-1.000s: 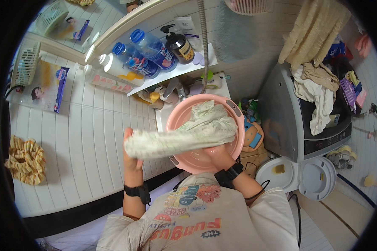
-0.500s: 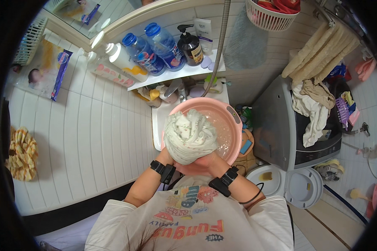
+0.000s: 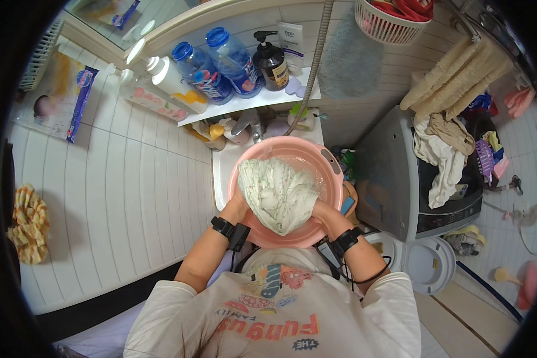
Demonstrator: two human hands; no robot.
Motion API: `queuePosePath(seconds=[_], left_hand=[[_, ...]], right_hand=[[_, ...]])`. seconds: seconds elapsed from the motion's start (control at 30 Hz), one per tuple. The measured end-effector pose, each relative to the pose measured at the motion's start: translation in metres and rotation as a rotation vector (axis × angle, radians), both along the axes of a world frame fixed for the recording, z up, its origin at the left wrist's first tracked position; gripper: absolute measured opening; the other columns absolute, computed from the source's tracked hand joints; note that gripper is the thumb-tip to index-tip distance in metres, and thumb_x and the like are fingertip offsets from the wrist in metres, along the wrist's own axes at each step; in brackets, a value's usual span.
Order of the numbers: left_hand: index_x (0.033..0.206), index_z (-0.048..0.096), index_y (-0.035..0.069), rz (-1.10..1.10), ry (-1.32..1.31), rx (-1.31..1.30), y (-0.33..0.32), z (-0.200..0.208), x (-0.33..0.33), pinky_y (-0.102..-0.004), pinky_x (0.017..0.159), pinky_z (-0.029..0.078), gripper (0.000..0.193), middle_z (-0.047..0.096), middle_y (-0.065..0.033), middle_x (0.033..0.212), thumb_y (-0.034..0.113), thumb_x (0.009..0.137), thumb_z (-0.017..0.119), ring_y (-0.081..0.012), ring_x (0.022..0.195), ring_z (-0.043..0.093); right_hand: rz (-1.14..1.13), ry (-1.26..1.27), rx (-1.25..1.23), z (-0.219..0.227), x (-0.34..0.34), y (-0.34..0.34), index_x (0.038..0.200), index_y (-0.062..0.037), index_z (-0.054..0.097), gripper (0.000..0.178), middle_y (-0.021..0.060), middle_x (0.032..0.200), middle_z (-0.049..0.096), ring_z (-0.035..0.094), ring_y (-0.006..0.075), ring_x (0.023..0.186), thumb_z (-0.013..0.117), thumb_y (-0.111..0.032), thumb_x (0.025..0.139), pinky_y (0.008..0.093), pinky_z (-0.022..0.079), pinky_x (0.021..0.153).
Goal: The person hand washes a light-colored cloth in a pink basin filled with water. They repeatedly submerge, agitate, and wring the cloth, then briefly drain the basin and refill it with fresh water before continuing to wash and wring the cloth.
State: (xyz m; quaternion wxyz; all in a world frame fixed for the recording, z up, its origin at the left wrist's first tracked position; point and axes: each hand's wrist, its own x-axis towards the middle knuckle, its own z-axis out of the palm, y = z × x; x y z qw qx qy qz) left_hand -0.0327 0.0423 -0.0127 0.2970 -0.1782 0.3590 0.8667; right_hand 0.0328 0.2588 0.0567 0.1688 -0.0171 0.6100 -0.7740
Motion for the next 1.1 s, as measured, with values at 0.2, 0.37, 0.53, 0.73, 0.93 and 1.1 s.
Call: queuePosePath(seconds=[0.2, 0.37, 0.53, 0.73, 0.93, 1.1], left_hand=[[0.133, 0.052, 0.003, -0.192, 0.118, -0.075, -0.021, 0.013, 0.013, -0.0358, 0.094, 0.054, 0.036, 0.063, -0.01, 0.121, 0.022, 0.103, 0.045, -0.0221, 0.107, 0.063], [0.132, 0.052, 0.003, -0.156, 0.125, -0.104, -0.017, 0.02, 0.013, -0.0358, 0.094, 0.054, 0.035, 0.063, -0.0102, 0.121, 0.022, 0.103, 0.045, -0.0221, 0.107, 0.063], [0.132, 0.052, 0.003, -0.121, 0.133, -0.118, -0.01, 0.016, 0.006, -0.0358, 0.094, 0.054, 0.035, 0.063, -0.0103, 0.121, 0.022, 0.103, 0.045, -0.0221, 0.107, 0.063], [0.132, 0.052, 0.002, -0.13, 0.142, -0.132, -0.013, 0.013, 0.01, -0.0357, 0.094, 0.054, 0.035, 0.063, -0.0105, 0.121, 0.022, 0.103, 0.045, -0.0221, 0.107, 0.063], [0.131, 0.053, 0.002, -0.133, 0.169, -0.151, -0.023, -0.005, 0.013, -0.0357, 0.094, 0.054, 0.035, 0.063, -0.0107, 0.121, 0.022, 0.103, 0.045, -0.0221, 0.107, 0.063], [0.131, 0.053, 0.002, 0.07, 0.189, -0.206, -0.006, -0.016, -0.008, -0.0357, 0.094, 0.054, 0.035, 0.063, -0.0108, 0.121, 0.022, 0.103, 0.045, -0.0221, 0.107, 0.063]], right_hand=[[0.155, 0.117, 0.23, 0.015, -0.008, 0.008, 0.141, -0.0046, 0.048, 0.052, 0.0135, 0.143, 0.051, 0.05, 0.0294, 0.129, 0.045, -0.038, 0.101, 0.046, 0.038, 0.112], [0.261, 0.176, 0.315, 0.023, -0.009, 0.009, 0.141, -0.0044, 0.047, 0.052, 0.0134, 0.143, 0.051, 0.05, 0.0292, 0.129, 0.045, -0.038, 0.102, 0.0457, 0.038, 0.112], [0.409, 0.214, 0.37, 0.032, -0.007, 0.015, 0.141, -0.0043, 0.047, 0.052, 0.0133, 0.143, 0.051, 0.05, 0.0289, 0.129, 0.045, -0.038, 0.102, 0.0454, 0.038, 0.112], [0.577, 0.194, 0.437, 0.035, -0.015, 0.019, 0.141, -0.0041, 0.047, 0.052, 0.0132, 0.143, 0.051, 0.05, 0.0287, 0.129, 0.045, -0.039, 0.102, 0.045, 0.038, 0.113], [0.502, -0.007, 0.37, -0.003, -0.008, 0.011, 0.141, -0.0039, 0.047, 0.052, 0.0131, 0.143, 0.051, 0.05, 0.0284, 0.129, 0.045, -0.039, 0.102, 0.0447, 0.038, 0.113], [-0.101, -0.443, -0.526, -0.042, 0.018, -0.001, 0.142, -0.0031, 0.045, 0.056, 0.0124, 0.144, 0.049, 0.049, 0.0263, 0.131, 0.047, -0.042, 0.101, 0.0405, 0.037, 0.112]])
